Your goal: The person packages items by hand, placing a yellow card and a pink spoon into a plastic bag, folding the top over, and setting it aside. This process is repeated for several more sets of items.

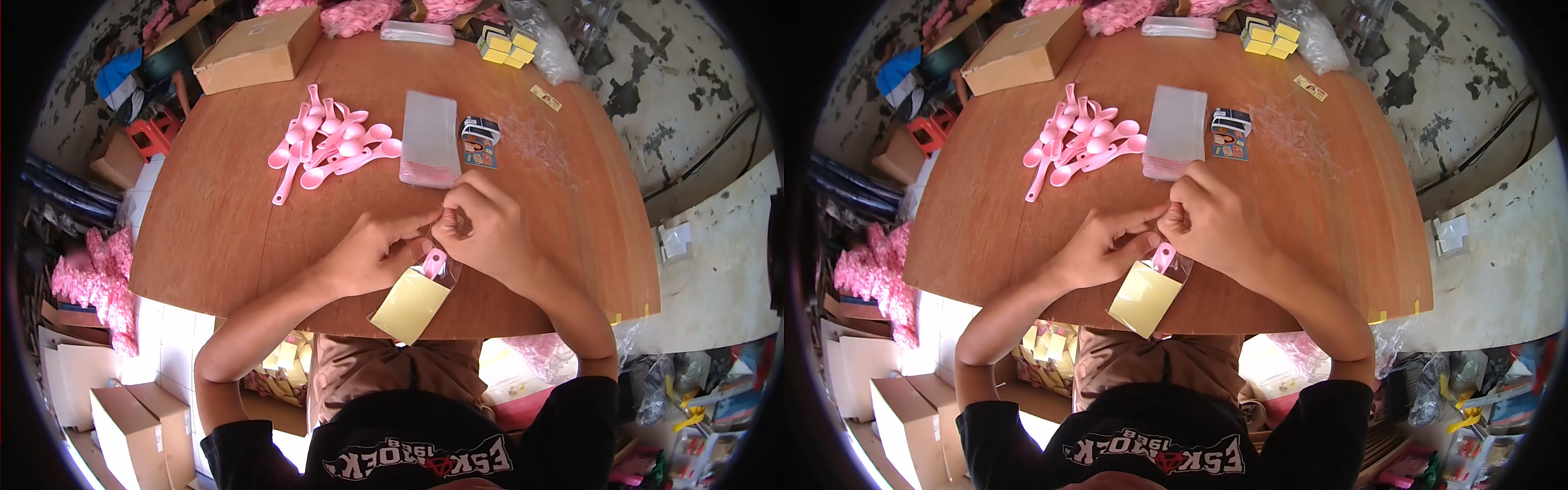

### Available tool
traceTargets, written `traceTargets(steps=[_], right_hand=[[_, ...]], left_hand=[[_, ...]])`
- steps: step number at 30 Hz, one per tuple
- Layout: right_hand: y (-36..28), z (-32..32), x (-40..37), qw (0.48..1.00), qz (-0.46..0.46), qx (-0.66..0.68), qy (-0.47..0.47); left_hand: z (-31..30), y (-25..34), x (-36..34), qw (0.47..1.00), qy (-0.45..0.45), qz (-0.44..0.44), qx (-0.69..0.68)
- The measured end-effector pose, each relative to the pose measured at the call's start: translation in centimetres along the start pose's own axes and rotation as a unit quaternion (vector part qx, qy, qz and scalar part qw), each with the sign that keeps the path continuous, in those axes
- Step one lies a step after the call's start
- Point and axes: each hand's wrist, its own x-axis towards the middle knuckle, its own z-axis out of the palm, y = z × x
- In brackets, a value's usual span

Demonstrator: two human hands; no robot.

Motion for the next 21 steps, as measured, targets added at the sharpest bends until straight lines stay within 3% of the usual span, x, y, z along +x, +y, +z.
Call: traceTargets(steps=[1,3,4,6,8,10,12,13,14,15,16,17,18,20,21], right_hand=[[0.6,-0.2,0.1,0.995,0.039,0.097,-0.003],[1.0,-1.0,0.2,0.952,0.142,0.27,-0.025],[1.2,-1.4,0.2,0.952,0.141,0.27,-0.027],[2.1,-2.2,0.2,0.827,0.282,0.486,0.026],[5.2,-3.6,0.6,0.765,0.243,0.592,0.067],[10.1,-5.4,1.1,0.713,0.221,0.659,0.09],[15.4,-6.9,1.3,0.626,0.177,0.758,0.05],[19.6,-6.5,0.1,0.627,0.177,0.757,0.049],[24.4,-5.0,-2.3,0.768,0.342,0.539,-0.045],[26.7,-4.1,-3.9,0.83,0.472,0.266,-0.133],[25.7,-3.8,-4.2,0.831,0.471,0.265,-0.132],[24.3,-3.1,-4.9,0.89,0.454,0.022,-0.038],[22.9,-2.5,-5.2,0.887,0.4,-0.222,0.058],[20.6,-1.6,-4.6,0.894,0.369,-0.233,0.103],[17.6,-1.4,-3.8,0.934,0.342,-0.05,0.09]], left_hand=[[-0.3,0.5,0.1,1.0,0.0,0.0,0.0],[-1.0,1.7,0.1,0.994,-0.068,-0.091,0.005],[-0.7,1.2,-0.1,0.994,-0.067,-0.091,0.004],[-0.1,-0.1,-0.5,0.996,0.004,-0.011,-0.093],[-0.4,0.2,-0.5,0.988,0.006,-0.056,-0.146],[-0.4,0.4,-0.2,0.97,0.101,-0.067,-0.212],[-0.4,0.3,0.0,0.967,0.119,-0.066,-0.216],[-0.5,0.7,0.0,0.96,0.133,-0.079,-0.232],[-0.4,1.0,0.0,0.953,0.145,-0.092,-0.248],[-0.2,0.8,0.0,0.953,0.143,-0.091,-0.25],[-0.1,0.2,0.0,0.96,0.14,-0.094,-0.225],[-0.2,-0.4,0.0,0.965,0.139,-0.095,-0.2],[-0.3,-0.8,0.1,0.969,0.143,-0.097,-0.175],[-0.4,-0.8,0.3,0.967,0.153,-0.092,-0.179],[-0.3,-0.6,0.3,0.969,0.144,-0.092,-0.181]])
